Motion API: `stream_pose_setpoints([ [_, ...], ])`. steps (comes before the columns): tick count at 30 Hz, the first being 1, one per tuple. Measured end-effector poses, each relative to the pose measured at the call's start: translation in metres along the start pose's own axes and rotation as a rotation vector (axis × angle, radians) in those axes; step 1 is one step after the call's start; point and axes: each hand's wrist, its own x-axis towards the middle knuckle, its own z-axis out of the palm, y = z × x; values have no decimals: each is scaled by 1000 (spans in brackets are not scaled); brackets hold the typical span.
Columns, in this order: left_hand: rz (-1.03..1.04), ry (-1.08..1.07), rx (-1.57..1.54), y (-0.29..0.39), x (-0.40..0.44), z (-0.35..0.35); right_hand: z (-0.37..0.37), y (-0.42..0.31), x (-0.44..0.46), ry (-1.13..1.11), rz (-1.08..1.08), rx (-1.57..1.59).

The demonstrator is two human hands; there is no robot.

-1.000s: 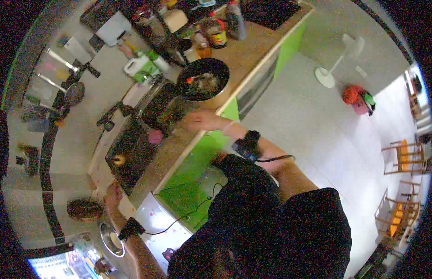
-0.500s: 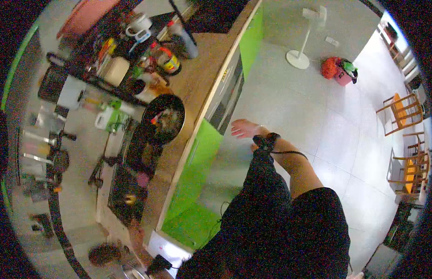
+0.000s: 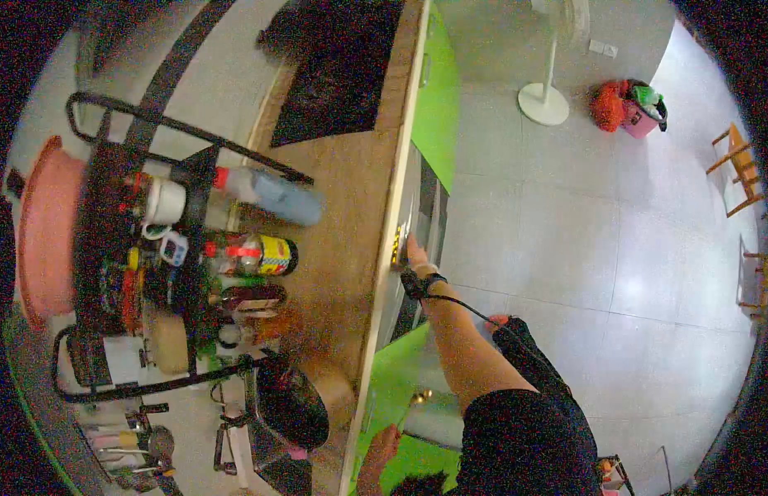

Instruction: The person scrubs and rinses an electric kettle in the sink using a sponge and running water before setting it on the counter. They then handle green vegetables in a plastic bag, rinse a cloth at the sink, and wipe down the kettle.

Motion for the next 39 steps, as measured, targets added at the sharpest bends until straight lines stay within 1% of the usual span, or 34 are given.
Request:
stream_pose_setpoints([
  [1, 409, 74, 288, 17, 12, 2, -5, -15, 4, 29, 160, -222],
  [2, 824, 143, 567, 39, 19, 10, -4, -41, -23, 35, 150, -364],
  [4, 574, 63, 180, 90, 16, 13, -27, -28, -7, -127, 226, -257],
  [5, 565, 54, 185, 119, 14, 15, -34, -31, 0, -117, 233, -252],
  [7, 201, -143, -392, 161, 8, 20, -49, -34, -2, -143, 315, -226],
  [8, 259, -205, -413, 169, 14, 22, -60, -35, -9, -125, 333, -220],
  [9, 328, -267, -436, 173, 20, 28, -67, -51, -28, -110, 305, -219],
  [10, 305, -274, -439, 186, 20, 33, -79, -56, -31, -91, 286, -219],
  [11, 271, -293, -440, 201, 21, 38, -102, -49, -15, -164, 369, -264],
  [13, 234, -315, -442, 216, 29, 47, -125, -63, -31, -120, 356, -285],
  [15, 246, -377, -453, 213, 49, 54, -145, -80, -51, -87, 297, -326],
  [16, 233, -382, -454, 210, 62, 58, -159, -84, -56, -77, 307, -324],
  [18, 236, -454, -556, 204, 86, 69, -174, -101, -71, -71, 319, -327],
  [19, 200, -374, -581, 202, 96, 76, -179, -113, -87, -83, 269, -297],
  [20, 186, -379, -585, 199, 106, 81, -189, -114, -91, -72, 279, -298],
  [22, 203, -319, -523, 196, 123, 88, -211, -118, -98, -58, 292, -310],
  [23, 101, -150, -561, 217, 113, 98, -222, -115, -99, -59, 283, -289],
  [26, 112, -133, -557, 192, 166, 100, -241, -119, -104, -35, 285, -298],
  [27, 101, -133, -560, 193, 171, 102, -243, -121, -107, -31, 295, -299],
  [29, 118, -2, -744, 195, 187, 105, -244, -123, -112, -54, 185, -309],
  [30, 112, -4, -740, 196, 197, 105, -243, -120, -114, -49, 189, -305],
  [32, 97, 136, -959, 191, 223, 105, -238, -112, -116, 146, 112, -382],
  [33, 94, 137, -960, 195, 228, 102, -239, -108, -119, 147, 115, -383],
  [35, 129, 174, -749, 200, 241, 94, -245, -95, -132, 168, 218, -241],
  [36, 132, 175, -755, 200, 256, 86, -249, -82, -138, 164, 216, -247],
  [38, -79, -110, -1021, 176, 315, 65, -259, -50, -151, 34, -248, -809],
  [39, -7, 5, -795, 146, 364, 56, -256, -41, -162, 23, -245, -822],
])
